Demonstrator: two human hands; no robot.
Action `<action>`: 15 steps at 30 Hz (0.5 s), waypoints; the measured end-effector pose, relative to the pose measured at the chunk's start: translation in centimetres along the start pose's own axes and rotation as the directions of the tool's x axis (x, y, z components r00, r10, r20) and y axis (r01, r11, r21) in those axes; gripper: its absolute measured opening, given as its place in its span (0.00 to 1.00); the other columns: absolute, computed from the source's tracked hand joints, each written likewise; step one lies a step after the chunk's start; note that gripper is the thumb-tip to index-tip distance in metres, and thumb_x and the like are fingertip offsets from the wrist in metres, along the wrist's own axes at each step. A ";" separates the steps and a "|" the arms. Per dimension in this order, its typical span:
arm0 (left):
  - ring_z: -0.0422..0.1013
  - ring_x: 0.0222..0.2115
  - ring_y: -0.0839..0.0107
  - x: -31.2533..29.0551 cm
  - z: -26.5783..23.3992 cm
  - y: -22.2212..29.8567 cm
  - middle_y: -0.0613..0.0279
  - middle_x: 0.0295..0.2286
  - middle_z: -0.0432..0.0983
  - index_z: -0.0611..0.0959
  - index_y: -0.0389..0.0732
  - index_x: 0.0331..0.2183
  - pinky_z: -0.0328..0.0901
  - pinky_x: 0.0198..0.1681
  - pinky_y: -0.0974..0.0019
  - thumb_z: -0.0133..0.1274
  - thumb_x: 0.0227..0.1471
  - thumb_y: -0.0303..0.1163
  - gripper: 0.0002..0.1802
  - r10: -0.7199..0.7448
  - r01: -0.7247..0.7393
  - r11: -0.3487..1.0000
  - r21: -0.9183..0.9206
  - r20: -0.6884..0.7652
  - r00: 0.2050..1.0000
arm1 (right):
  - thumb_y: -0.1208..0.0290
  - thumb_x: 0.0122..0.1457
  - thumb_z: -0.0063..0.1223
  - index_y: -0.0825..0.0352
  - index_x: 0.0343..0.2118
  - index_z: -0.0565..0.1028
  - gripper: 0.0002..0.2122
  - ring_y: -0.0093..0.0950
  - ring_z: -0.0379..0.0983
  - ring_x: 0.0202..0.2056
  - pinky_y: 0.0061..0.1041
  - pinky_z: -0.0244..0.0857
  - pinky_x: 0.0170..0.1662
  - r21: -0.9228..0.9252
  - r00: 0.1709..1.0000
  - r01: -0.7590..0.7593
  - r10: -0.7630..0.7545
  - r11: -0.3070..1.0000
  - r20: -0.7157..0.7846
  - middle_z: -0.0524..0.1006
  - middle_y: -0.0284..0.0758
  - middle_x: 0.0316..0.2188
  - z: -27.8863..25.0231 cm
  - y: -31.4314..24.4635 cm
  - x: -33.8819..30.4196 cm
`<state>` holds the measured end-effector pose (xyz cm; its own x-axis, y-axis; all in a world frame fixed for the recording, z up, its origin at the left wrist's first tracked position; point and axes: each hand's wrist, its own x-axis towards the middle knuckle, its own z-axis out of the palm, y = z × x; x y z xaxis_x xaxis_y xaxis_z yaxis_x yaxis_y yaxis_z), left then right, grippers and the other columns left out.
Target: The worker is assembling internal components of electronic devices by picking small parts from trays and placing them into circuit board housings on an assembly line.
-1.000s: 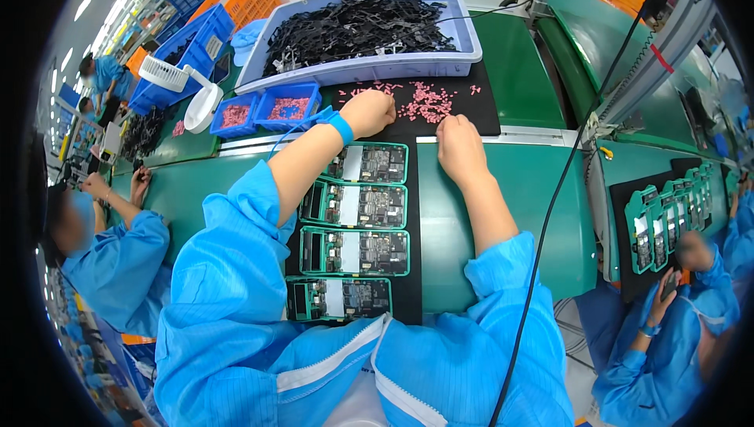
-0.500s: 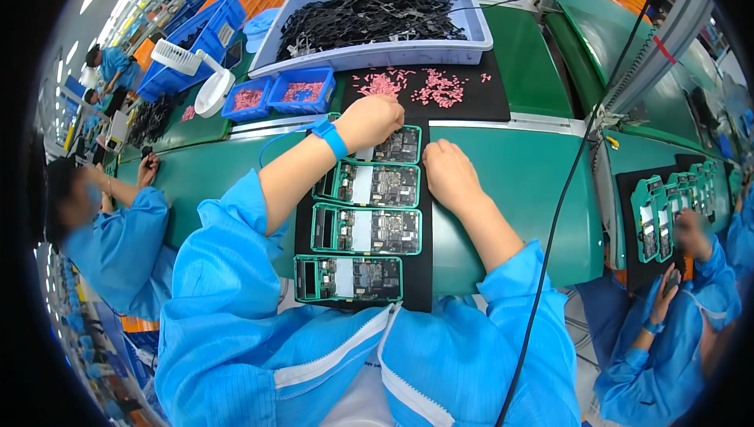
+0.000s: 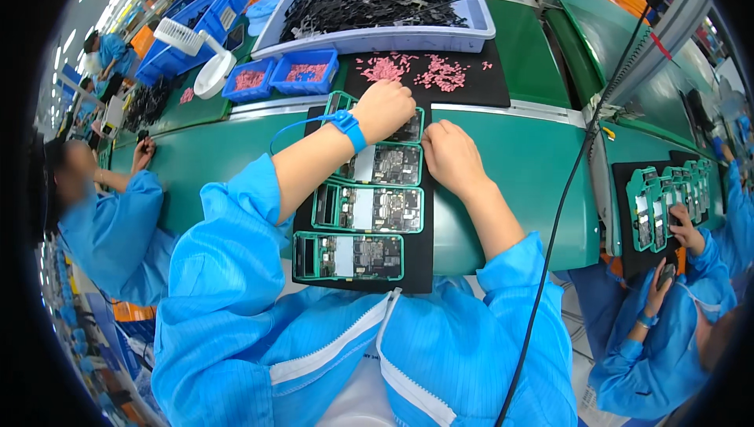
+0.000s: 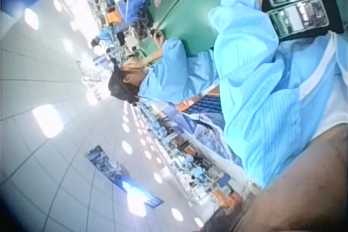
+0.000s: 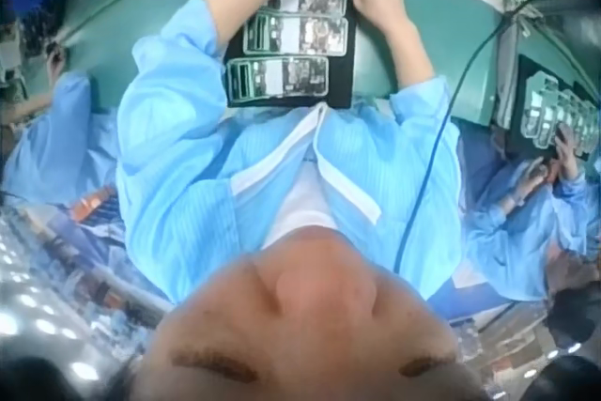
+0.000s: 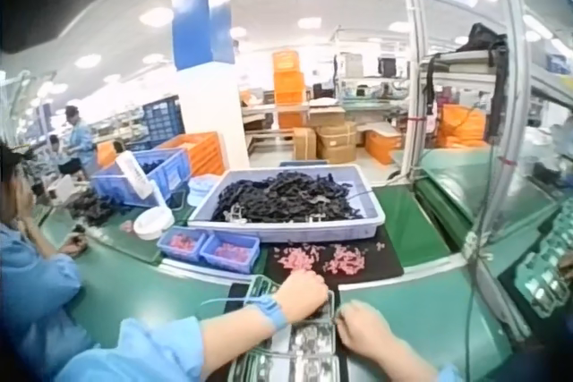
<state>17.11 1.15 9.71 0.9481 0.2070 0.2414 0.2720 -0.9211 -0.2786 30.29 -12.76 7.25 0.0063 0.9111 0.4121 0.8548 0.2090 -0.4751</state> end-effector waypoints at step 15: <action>0.74 0.30 0.59 -1.8 1.2 -1.2 0.58 0.23 0.75 0.82 0.41 0.19 0.68 0.35 0.59 0.54 0.35 0.27 0.03 -0.022 0.017 0.975 -0.221 -0.020 1.000 | 0.78 0.45 0.50 0.68 0.24 0.71 0.02 0.37 0.71 0.31 0.34 0.66 0.36 -0.255 0.939 0.322 -0.272 0.912 0.212 0.72 0.39 0.25 1.7 -2.0 2.0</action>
<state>15.25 2.23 8.50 0.9386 0.2203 0.2654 0.2448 -0.9676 -0.0624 27.72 -10.74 7.66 -0.3369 0.8737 0.3508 0.9136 0.3935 -0.1026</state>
